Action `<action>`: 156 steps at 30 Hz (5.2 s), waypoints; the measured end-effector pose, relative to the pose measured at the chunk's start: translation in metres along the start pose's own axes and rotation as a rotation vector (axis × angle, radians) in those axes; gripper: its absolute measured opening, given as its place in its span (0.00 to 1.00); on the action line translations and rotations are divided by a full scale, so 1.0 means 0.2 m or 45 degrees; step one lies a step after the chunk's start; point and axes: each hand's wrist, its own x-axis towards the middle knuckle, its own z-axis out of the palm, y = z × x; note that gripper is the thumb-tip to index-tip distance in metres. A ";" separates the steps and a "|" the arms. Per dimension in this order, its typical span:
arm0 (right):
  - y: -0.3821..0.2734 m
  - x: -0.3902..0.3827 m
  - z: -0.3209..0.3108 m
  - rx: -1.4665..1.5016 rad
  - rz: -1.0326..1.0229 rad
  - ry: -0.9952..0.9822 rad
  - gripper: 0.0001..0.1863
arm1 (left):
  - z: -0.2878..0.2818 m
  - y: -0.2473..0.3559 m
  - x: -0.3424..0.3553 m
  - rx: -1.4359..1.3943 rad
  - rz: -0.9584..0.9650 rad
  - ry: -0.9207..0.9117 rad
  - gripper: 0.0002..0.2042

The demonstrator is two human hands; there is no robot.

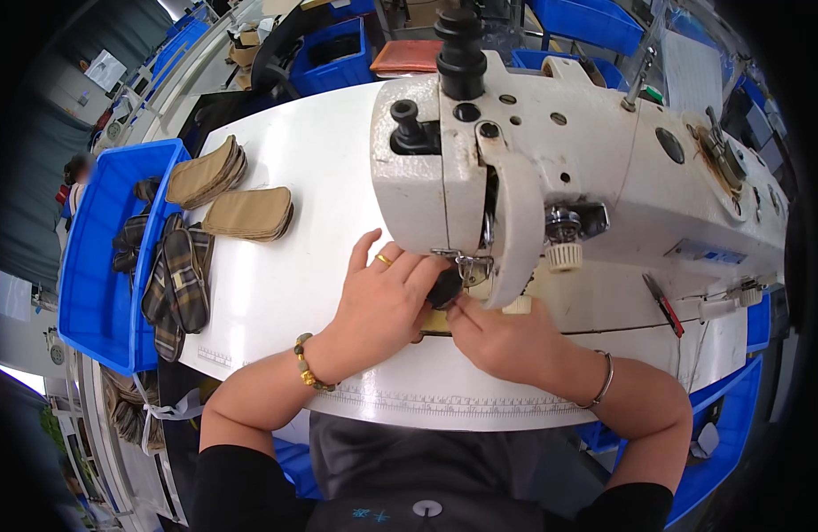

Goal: The recorder is sewing the fabric components of slippers or shoes using an industrial sewing machine.

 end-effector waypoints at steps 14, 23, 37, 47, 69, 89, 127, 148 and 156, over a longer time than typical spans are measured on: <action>0.08 0.04 0.04 0.048 0.306 0.078 0.06 | 0.09 -0.05 0.02 -0.065 0.149 0.400 0.09; 0.06 0.07 0.03 -0.050 0.213 0.059 0.07 | 0.14 -0.08 0.03 -0.174 0.027 0.393 0.11; 0.13 -0.01 0.12 0.100 0.350 0.224 0.05 | 0.09 -0.08 0.04 0.008 0.264 0.573 0.09; 0.09 -0.04 0.16 -0.201 0.169 -0.049 0.12 | 0.14 -0.07 0.02 -0.040 0.262 0.587 0.10; 0.12 -0.04 0.11 0.042 0.323 0.133 0.16 | 0.01 -0.08 0.01 -0.336 0.012 0.459 0.16; 0.13 0.01 0.06 0.117 0.244 0.193 0.11 | -0.08 -0.03 0.00 -0.091 -0.060 0.284 0.12; -0.06 -0.02 -0.05 0.093 0.222 -0.242 0.22 | 0.04 -0.16 0.02 -0.359 0.152 -0.136 0.11; -0.06 -0.03 -0.02 0.125 0.170 -0.206 0.22 | 0.13 -0.17 0.01 -0.700 0.030 -0.132 0.07; -0.05 -0.04 0.00 0.109 0.164 -0.196 0.22 | 0.13 -0.18 0.01 -0.579 0.121 -0.083 0.09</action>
